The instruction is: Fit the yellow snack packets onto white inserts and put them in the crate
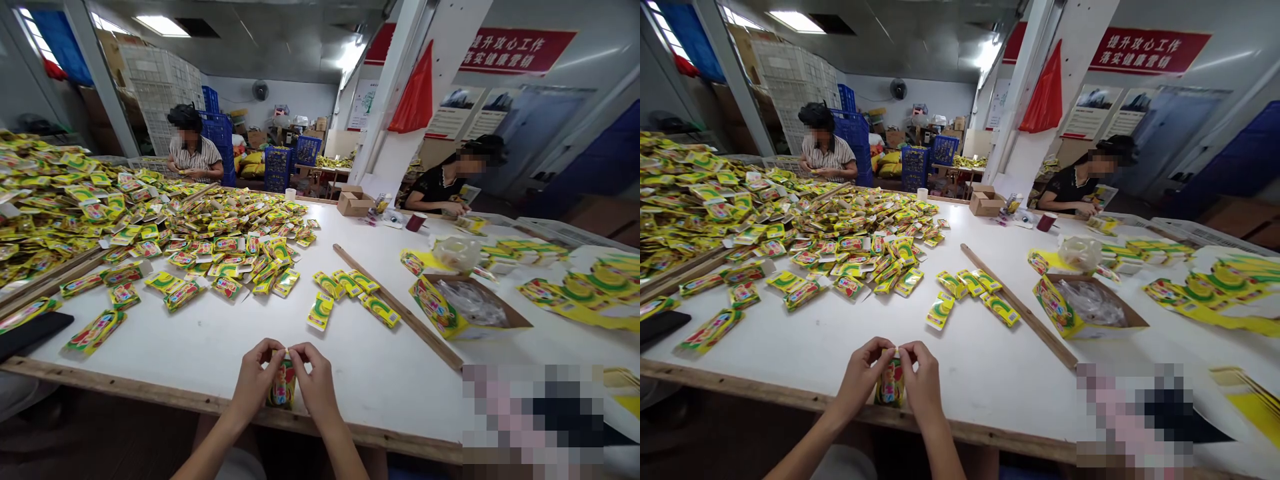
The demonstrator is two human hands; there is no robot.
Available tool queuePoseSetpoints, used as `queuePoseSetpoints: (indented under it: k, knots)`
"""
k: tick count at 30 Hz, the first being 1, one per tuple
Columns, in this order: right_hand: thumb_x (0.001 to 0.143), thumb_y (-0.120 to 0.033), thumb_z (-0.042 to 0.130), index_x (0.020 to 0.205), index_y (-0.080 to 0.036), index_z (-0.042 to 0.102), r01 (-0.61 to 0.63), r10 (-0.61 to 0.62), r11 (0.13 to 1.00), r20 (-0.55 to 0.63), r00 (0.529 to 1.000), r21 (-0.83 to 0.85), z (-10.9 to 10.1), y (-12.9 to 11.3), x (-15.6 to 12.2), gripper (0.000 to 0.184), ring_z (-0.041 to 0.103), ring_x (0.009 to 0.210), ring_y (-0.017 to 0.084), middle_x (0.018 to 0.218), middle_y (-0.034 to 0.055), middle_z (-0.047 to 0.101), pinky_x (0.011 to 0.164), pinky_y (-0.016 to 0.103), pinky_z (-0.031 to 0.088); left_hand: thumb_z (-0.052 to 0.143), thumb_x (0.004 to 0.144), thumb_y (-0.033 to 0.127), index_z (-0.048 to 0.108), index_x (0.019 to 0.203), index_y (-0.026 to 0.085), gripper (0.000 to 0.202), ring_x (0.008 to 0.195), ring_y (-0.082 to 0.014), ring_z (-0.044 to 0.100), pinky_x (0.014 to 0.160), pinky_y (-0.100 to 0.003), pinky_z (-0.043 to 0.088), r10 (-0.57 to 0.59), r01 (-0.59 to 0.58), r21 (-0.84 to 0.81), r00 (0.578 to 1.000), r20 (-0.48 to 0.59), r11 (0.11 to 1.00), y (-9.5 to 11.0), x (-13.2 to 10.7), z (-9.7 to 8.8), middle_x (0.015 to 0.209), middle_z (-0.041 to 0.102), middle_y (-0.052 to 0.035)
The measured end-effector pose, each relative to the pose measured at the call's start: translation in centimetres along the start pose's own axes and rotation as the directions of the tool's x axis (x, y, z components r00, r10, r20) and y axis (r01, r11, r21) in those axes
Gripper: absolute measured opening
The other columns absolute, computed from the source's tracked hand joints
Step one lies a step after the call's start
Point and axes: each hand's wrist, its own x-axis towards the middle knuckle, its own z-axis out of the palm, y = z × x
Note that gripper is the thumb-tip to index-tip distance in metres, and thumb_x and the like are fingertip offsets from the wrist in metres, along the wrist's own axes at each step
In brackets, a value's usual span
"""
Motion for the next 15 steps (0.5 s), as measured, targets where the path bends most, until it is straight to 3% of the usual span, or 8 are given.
queuePoseSetpoints:
  k: [3,7,11,13,15]
  knots:
    - [0.090,-0.032,0.054,0.079,-0.019,0.065,0.007,-0.008,1.000,0.018,1.000,0.016,-0.3,0.2,-0.3,0.020,0.062,0.072,0.017,0.075,0.0015,0.067,0.068,0.026,0.048,0.062,0.083,0.038,0.065,0.080,0.017,0.021,0.068,-0.0170,0.061,0.064,-0.025,0.048,-0.017,0.017,-0.031,1.000,0.019,0.999,-0.5,-0.2,-0.2,0.072,0.066,-0.0009]
    - [0.089,-0.029,0.056,0.094,-0.019,0.068,0.008,-0.013,0.992,0.042,0.999,0.127,0.0,0.8,-1.5,0.016,0.065,0.084,0.019,0.089,0.0045,0.071,0.075,0.028,0.051,0.064,0.081,0.034,0.069,0.088,0.018,0.018,0.080,-0.0200,0.065,0.073,-0.028,0.051,-0.011,0.018,-0.085,0.997,0.083,0.996,-1.3,-0.9,-0.7,0.083,0.071,-0.0038]
    - [0.088,-0.029,0.054,0.094,-0.019,0.069,-0.011,0.005,0.990,0.041,0.999,0.144,0.7,1.0,-2.1,0.019,0.067,0.086,0.021,0.090,0.0060,0.072,0.076,0.029,0.053,0.064,0.082,0.032,0.070,0.085,0.018,0.016,0.083,-0.0211,0.066,0.077,-0.030,0.052,0.016,-0.010,-0.052,0.994,0.104,0.999,-1.3,-1.2,-0.8,0.085,0.071,-0.0051]
    - [0.089,-0.030,0.052,0.091,-0.019,0.069,0.000,0.000,0.995,0.000,1.000,0.097,-0.6,1.0,-2.3,0.020,0.067,0.086,0.021,0.090,0.0064,0.072,0.076,0.028,0.053,0.060,0.085,0.033,0.067,0.094,0.019,0.018,0.085,-0.0207,0.066,0.079,-0.031,0.053,0.038,-0.037,-0.009,0.989,0.143,0.999,-1.3,-1.1,-1.1,0.090,0.071,-0.0054]
    - [0.090,-0.033,0.050,0.089,-0.020,0.069,0.002,-0.003,1.000,-0.077,0.997,-0.008,-4.1,1.0,-3.0,0.023,0.067,0.085,0.021,0.089,0.0065,0.072,0.075,0.026,0.053,0.055,0.088,0.033,0.061,0.107,0.020,0.024,0.089,-0.0202,0.066,0.081,-0.032,0.053,0.076,-0.089,0.081,0.986,0.151,0.993,-1.6,-0.4,-1.8,0.099,0.069,-0.0061]
